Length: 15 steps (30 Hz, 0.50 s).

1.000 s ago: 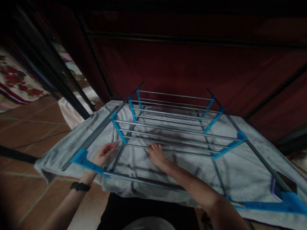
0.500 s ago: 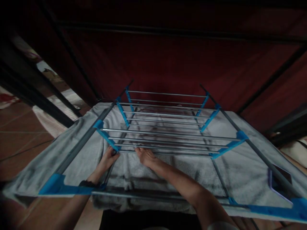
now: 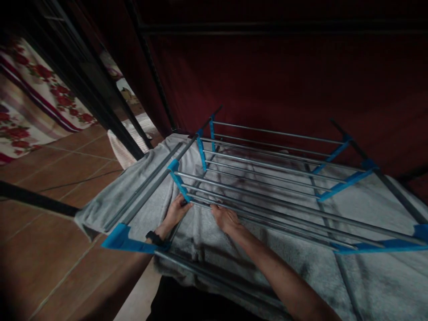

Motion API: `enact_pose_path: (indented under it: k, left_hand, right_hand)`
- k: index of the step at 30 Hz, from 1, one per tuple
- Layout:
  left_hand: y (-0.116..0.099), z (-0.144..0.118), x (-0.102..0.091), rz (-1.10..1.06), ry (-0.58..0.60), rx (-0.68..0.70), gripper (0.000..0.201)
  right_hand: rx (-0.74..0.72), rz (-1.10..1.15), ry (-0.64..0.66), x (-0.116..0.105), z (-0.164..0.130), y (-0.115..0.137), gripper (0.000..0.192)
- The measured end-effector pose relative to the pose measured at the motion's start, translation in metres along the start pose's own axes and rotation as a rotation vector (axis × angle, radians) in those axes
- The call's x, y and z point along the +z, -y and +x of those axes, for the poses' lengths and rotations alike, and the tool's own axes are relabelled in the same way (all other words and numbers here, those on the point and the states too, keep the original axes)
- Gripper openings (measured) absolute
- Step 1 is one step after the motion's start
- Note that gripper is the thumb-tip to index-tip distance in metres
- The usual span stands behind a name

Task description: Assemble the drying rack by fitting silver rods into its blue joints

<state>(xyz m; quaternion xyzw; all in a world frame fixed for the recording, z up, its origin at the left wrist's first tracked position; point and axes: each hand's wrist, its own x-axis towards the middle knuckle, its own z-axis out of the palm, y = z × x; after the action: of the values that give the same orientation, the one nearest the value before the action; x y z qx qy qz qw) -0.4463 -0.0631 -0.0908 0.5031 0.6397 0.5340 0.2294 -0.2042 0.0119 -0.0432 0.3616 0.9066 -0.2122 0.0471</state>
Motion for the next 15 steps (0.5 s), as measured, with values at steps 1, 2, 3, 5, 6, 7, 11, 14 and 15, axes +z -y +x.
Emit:
enact_pose_path:
  k: [1, 2, 3, 5, 6, 7, 11, 14, 15]
  left_hand:
    - [0.0002, 0.0, 0.0001, -0.006, 0.002, -0.004, 0.019]
    - [0.0003, 0.0001, 0.0002, -0.017, 0.005, -0.007, 0.02]
    - [0.0002, 0.0003, 0.0005, -0.033, 0.008, -0.01, 0.02]
    - [-0.0008, 0.0006, 0.0009, -0.061, 0.008, -0.01, 0.021]
    - [-0.0016, 0.0008, 0.0009, -0.066, 0.006, -0.007, 0.021]
    - [-0.0025, 0.0009, 0.0009, -0.063, 0.003, -0.003, 0.021]
    - [-0.0055, 0.0005, -0.0004, -0.011, 0.008, 0.03, 0.017]
    - [-0.0049, -0.0002, -0.001, 0.016, 0.029, 0.064, 0.013]
    - [-0.004, -0.0004, -0.0008, 0.027, 0.032, 0.073, 0.011]
  right_hand:
    - [-0.003, 0.004, 0.003, 0.0003, 0.0003, -0.0007, 0.038]
    - [-0.004, 0.008, 0.008, 0.0004, 0.0006, -0.0014, 0.038]
    - [-0.005, 0.015, 0.015, 0.0004, 0.0008, -0.002, 0.038]
    - [-0.002, 0.035, 0.02, -0.0001, 0.0006, -0.0027, 0.038]
    - [0.0, 0.046, 0.021, -0.0005, 0.0004, -0.0028, 0.038]
    - [0.004, 0.057, 0.02, -0.0009, 0.0001, -0.0029, 0.038]
    - [0.029, 0.082, 0.006, -0.0008, -0.0005, -0.0032, 0.038]
    - [0.019, 0.083, -0.008, 0.0016, 0.0002, -0.0045, 0.039]
    - [0.019, 0.077, -0.01, 0.0025, 0.0006, -0.005, 0.04]
